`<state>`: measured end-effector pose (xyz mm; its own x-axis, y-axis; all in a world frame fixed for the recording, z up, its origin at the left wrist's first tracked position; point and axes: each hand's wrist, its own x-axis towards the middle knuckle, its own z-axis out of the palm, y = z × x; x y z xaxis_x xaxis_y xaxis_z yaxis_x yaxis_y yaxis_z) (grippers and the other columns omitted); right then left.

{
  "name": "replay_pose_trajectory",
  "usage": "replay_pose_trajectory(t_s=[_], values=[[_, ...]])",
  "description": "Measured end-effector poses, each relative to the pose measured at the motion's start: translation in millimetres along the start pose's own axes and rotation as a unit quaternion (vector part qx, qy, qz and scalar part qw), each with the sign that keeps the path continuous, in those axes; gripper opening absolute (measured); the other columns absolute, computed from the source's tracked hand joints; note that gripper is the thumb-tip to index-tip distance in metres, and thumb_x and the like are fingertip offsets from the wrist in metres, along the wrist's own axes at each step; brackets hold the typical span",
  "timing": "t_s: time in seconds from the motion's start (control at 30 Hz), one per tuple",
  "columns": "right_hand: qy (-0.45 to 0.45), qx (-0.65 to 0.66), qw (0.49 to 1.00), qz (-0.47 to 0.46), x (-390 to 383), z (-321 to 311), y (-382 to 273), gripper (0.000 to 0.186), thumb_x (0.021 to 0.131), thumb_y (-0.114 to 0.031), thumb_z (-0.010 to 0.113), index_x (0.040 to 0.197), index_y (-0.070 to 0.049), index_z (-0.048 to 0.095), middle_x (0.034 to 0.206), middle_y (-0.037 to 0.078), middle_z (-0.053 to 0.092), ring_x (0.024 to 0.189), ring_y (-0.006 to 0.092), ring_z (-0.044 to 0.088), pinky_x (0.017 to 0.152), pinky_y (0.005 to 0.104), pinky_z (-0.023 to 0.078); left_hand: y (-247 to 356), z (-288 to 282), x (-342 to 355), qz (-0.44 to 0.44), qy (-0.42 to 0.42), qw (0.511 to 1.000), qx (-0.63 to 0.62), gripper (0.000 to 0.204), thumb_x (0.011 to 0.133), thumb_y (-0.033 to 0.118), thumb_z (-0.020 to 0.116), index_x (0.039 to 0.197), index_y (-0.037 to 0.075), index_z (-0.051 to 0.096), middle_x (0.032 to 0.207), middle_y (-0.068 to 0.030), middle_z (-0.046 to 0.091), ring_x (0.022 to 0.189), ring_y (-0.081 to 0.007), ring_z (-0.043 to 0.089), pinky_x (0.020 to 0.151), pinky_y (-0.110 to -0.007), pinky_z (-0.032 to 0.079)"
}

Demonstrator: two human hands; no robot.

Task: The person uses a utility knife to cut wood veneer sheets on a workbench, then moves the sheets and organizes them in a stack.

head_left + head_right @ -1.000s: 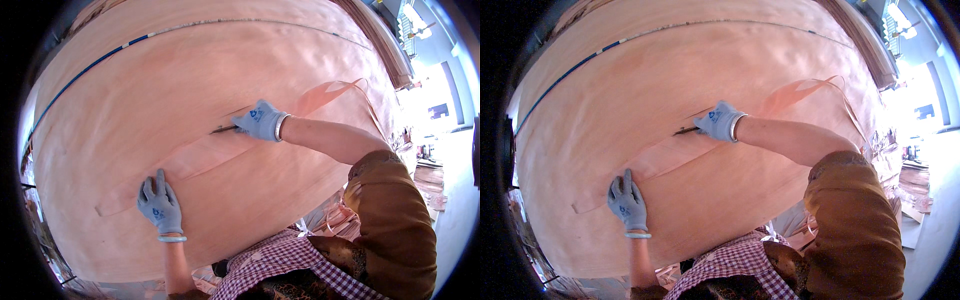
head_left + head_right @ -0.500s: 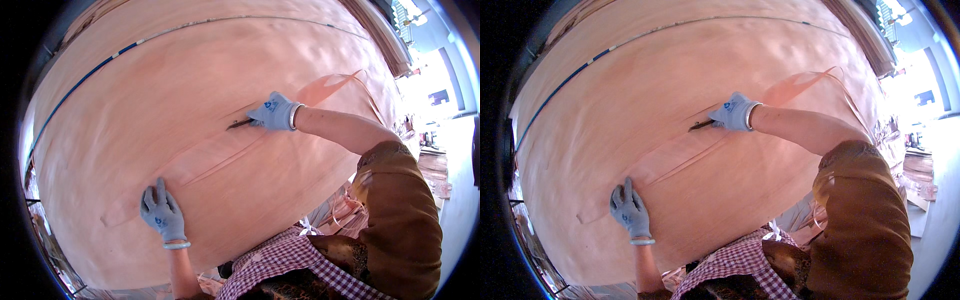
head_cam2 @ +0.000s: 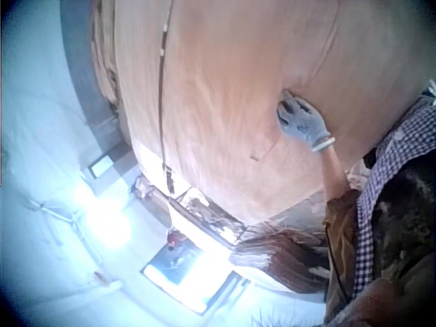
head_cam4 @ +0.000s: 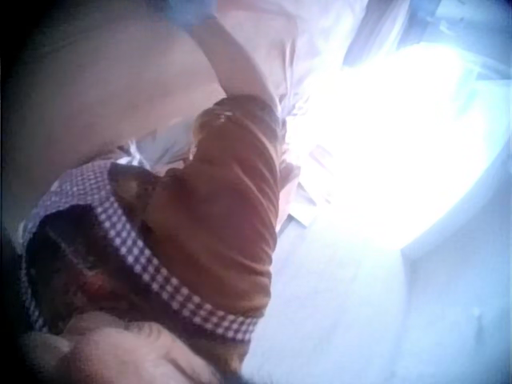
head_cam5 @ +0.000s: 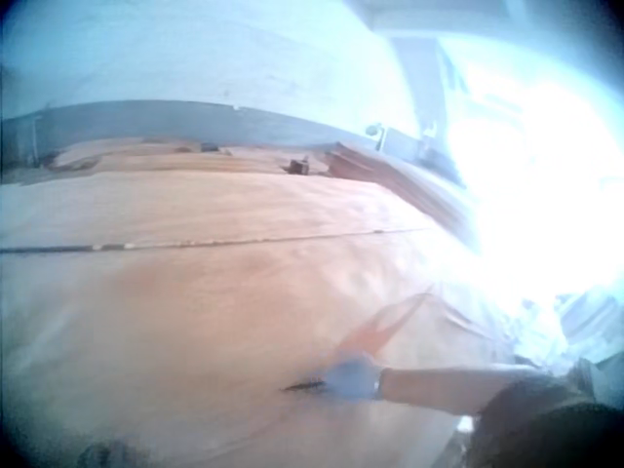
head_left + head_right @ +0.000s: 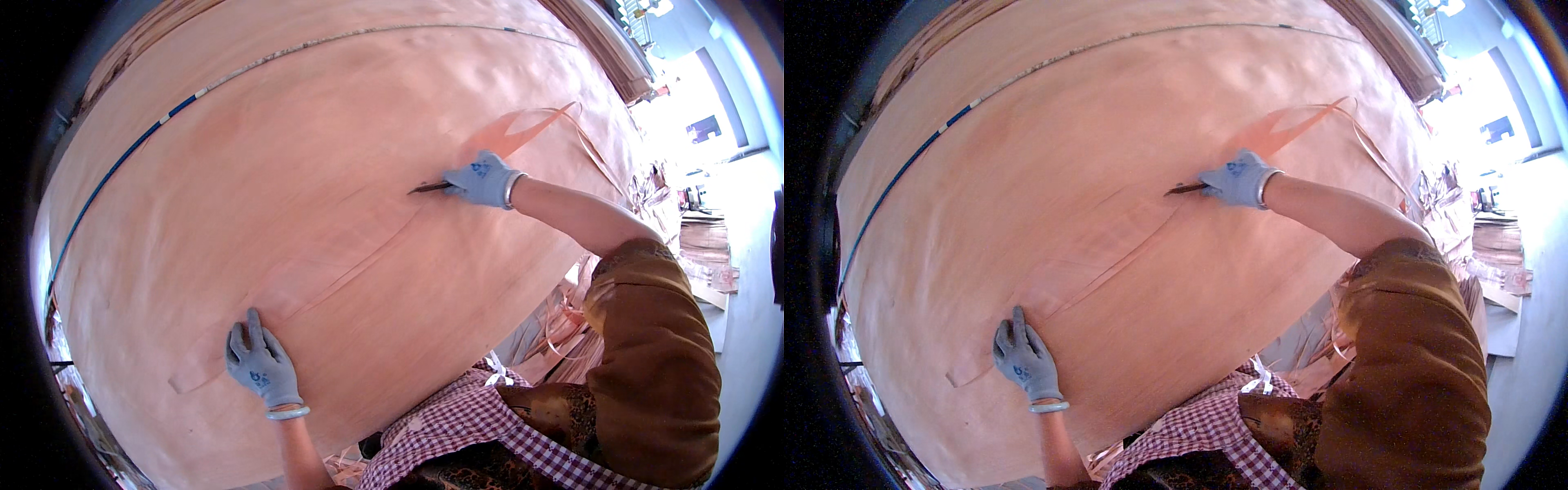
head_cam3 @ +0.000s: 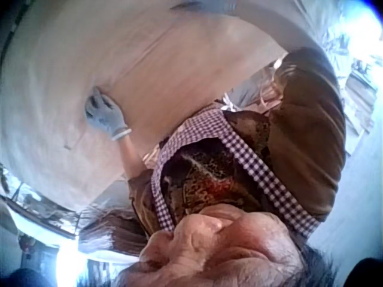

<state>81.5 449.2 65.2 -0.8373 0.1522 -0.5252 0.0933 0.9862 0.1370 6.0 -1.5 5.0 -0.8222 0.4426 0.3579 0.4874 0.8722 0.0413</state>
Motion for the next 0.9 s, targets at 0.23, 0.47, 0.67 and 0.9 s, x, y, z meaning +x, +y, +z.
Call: replay_pose_trajectory(t_s=[0.23, 0.47, 0.67, 0.9], values=[[-0.002, -0.005, 0.999, 0.05, -37, 14, 23, 0.026, 0.094, -0.038, 0.044, 0.105, -0.018, 0.055, 0.087, 0.01, 0.066, 0.082, 0.0296, 0.064, 0.071, 0.0403, 0.043, -2, 2, -2, -0.002, -0.003, 1.0, -0.004, 0.033, 0.088, 0.018, 0.055, 0.12, 0.014, 0.062, 0.11, -0.0163, 0.058, 0.102, -0.0323, 0.054, 0.084, -0.044, 0.043], [-0.026, 0.006, 0.996, 0.086, -43, 22, 24, 0.026, 0.095, -0.04, 0.042, 0.1, -0.018, 0.054, 0.083, 0.008, 0.066, 0.08, 0.0297, 0.064, 0.074, 0.041, 0.041, -1, 4, -2, -0.005, 0.005, 1.0, -0.012, 0.032, 0.086, 0.016, 0.058, 0.117, 0.015, 0.064, 0.109, -0.0148, 0.058, 0.1, -0.0314, 0.055, 0.082, -0.043, 0.044], [0.15, 0.162, 0.975, 0.037, -63, 56, 45, 0.021, 0.095, -0.033, 0.047, 0.103, -0.015, 0.054, 0.082, 0.008, 0.061, 0.069, 0.0225, 0.06, 0.066, 0.033, 0.043, 1, 3, -1, 0.0, 0.005, 1.0, -0.007, 0.032, 0.087, 0.016, 0.057, 0.119, 0.015, 0.063, 0.111, -0.0154, 0.057, 0.102, -0.0316, 0.054, 0.082, -0.043, 0.044], [0.207, 0.824, 0.516, 0.111, -60, 29, 26, 0.031, 0.087, -0.023, 0.062, 0.116, -0.011, 0.059, 0.083, -0.004, 0.054, 0.076, 0.0056, 0.055, 0.052, 0.0221, 0.039, -8, 2, -8, -0.004, -0.007, 1.0, 0.006, 0.034, 0.087, 0.017, 0.057, 0.121, 0.014, 0.061, 0.112, -0.0157, 0.057, 0.103, -0.0322, 0.053, 0.083, -0.044, 0.042]])
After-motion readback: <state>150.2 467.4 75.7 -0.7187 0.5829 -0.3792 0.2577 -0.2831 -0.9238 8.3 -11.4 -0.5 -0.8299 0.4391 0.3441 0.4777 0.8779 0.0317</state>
